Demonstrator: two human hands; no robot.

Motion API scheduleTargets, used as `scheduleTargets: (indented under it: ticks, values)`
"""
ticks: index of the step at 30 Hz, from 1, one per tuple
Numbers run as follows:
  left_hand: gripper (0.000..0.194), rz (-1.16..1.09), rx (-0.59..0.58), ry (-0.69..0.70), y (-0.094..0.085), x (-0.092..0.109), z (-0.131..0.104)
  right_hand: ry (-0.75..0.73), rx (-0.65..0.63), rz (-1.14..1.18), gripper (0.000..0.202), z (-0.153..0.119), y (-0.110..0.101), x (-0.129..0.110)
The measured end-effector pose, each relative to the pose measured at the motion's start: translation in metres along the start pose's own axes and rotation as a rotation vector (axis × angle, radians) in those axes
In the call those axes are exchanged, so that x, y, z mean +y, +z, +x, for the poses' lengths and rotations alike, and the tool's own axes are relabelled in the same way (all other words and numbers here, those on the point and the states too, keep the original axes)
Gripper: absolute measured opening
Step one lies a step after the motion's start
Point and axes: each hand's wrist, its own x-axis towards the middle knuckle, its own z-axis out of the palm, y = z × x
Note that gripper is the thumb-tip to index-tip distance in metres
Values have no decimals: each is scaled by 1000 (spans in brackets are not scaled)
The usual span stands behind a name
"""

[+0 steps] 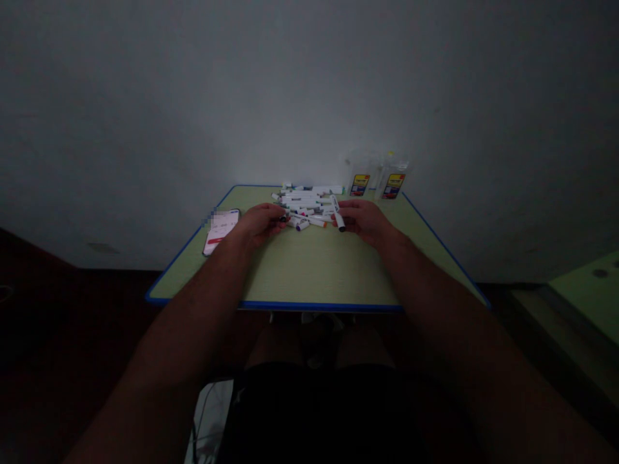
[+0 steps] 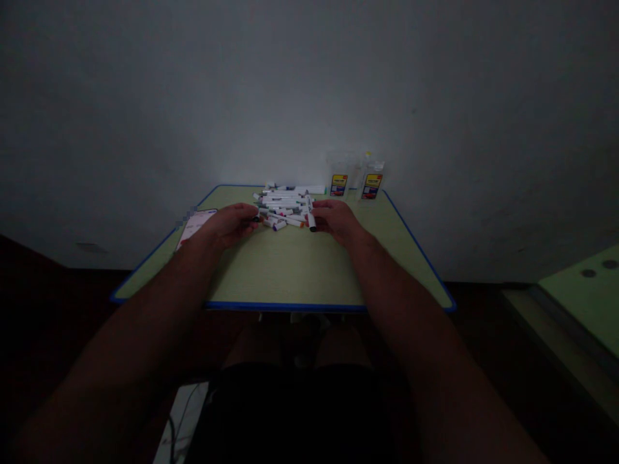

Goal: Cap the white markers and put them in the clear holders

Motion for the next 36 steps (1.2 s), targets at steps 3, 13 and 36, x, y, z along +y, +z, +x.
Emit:
scheduleTargets:
  ticks: [3,13,36]
  values:
    - [15,-8,-13,3,-1,-1,1,8,2,-2,14,-1,0,-1]
    - [15,45,-11,14,-1,-1,0,22,14,10,17,0,0,-1]
    - [14,150,-8,41,4,-1,-6,-91,53,-180,13,1,-2,1]
